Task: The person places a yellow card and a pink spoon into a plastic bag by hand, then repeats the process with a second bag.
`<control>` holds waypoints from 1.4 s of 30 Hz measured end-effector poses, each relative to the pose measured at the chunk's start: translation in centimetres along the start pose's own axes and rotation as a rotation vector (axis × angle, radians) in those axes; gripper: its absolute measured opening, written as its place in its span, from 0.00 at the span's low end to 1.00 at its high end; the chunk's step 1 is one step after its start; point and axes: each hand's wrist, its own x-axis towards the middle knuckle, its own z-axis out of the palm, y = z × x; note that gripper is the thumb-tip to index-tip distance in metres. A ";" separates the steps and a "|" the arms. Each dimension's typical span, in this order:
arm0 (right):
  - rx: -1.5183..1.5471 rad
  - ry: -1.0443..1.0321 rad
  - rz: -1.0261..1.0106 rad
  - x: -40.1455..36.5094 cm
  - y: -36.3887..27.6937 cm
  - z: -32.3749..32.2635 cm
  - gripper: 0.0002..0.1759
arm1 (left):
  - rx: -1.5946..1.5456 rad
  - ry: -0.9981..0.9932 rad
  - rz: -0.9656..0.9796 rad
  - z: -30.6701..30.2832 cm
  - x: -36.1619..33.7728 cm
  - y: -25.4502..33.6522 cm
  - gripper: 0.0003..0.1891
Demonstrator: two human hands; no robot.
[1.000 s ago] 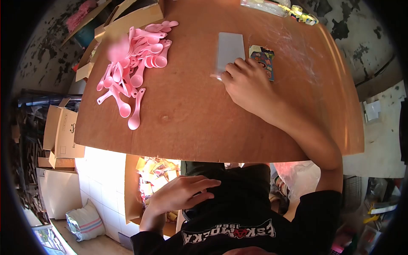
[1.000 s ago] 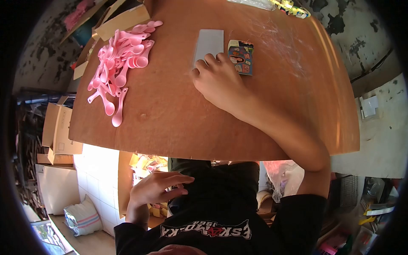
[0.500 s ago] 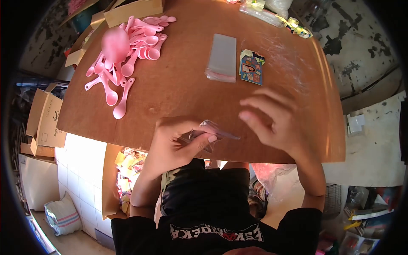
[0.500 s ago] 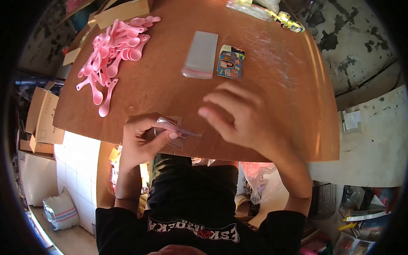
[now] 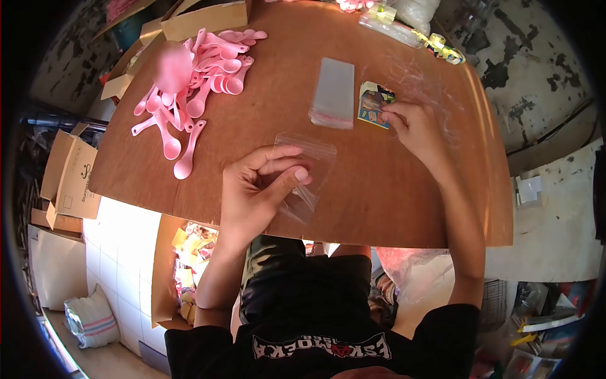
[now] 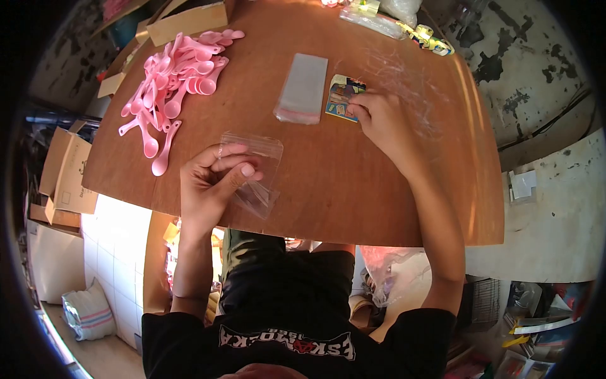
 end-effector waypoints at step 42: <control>0.550 0.096 0.008 -1.9 -11.7 -4.3 0.06 | 0.026 -0.124 -0.076 1.3 -0.2 0.5 0.28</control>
